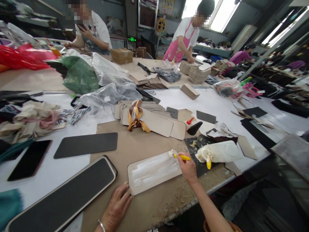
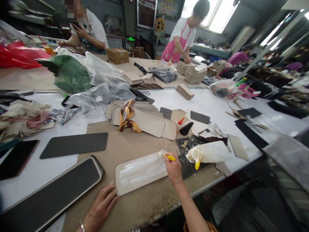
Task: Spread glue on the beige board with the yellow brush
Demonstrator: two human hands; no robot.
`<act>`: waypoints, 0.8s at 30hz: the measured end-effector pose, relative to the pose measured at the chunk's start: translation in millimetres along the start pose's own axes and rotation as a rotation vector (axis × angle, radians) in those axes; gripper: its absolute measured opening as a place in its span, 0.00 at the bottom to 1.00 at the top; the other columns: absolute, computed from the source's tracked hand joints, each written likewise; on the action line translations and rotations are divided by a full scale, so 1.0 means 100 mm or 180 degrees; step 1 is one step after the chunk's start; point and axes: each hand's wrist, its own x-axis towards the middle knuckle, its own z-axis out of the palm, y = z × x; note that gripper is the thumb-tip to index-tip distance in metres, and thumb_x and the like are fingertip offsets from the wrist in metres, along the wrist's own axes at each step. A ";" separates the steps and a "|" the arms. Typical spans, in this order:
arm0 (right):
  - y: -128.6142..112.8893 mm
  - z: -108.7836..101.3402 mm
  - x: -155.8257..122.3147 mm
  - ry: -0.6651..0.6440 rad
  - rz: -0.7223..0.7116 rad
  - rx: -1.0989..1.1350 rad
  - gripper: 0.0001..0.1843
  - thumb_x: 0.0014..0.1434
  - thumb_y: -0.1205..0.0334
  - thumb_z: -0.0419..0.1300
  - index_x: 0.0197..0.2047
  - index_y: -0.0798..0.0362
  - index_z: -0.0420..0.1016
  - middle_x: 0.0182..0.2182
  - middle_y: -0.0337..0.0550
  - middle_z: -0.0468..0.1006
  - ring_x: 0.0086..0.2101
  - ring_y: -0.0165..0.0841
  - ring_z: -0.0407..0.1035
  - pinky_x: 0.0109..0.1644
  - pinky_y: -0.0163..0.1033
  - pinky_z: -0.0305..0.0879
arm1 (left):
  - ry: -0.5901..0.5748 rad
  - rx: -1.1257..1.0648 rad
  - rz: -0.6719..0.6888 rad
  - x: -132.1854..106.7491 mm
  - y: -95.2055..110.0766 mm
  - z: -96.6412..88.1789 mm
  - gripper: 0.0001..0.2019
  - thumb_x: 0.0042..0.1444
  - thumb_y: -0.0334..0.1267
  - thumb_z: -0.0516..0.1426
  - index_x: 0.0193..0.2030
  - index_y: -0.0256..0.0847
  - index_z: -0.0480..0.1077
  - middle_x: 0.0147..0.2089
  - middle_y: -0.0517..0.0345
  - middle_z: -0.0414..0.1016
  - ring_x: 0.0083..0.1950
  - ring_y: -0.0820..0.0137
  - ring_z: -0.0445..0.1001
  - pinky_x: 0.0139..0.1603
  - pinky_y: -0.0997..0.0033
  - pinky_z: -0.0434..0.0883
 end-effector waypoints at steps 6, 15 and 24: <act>-0.53 0.24 -0.20 -0.0420 0.0057 0.0676 0.13 0.58 0.52 0.54 0.32 0.52 0.72 0.31 0.44 0.73 0.34 0.35 0.68 0.41 0.39 0.64 | -0.0140 -0.0183 -0.0200 0.03 0.05 -0.05 0.09 0.58 0.33 0.52 0.43 0.40 0.69 0.44 0.49 0.71 0.50 0.64 0.69 0.51 0.63 0.72; -0.99 0.77 -0.47 -0.0921 -0.0637 0.0950 0.06 0.61 0.61 0.51 0.37 0.50 0.69 0.33 0.44 0.72 0.37 0.35 0.66 0.42 0.41 0.65 | -0.0232 -0.0337 -0.0320 0.11 0.10 -0.12 0.08 0.58 0.33 0.51 0.41 0.39 0.69 0.42 0.49 0.71 0.49 0.65 0.69 0.52 0.62 0.71; -1.23 0.90 -0.59 -0.1469 -0.1306 0.0731 0.06 0.61 0.67 0.51 0.40 0.50 0.66 0.34 0.45 0.71 0.38 0.37 0.64 0.43 0.44 0.65 | -0.0111 -0.0431 -0.0313 0.08 0.08 -0.09 0.07 0.57 0.33 0.51 0.40 0.39 0.69 0.42 0.48 0.71 0.48 0.64 0.69 0.49 0.61 0.72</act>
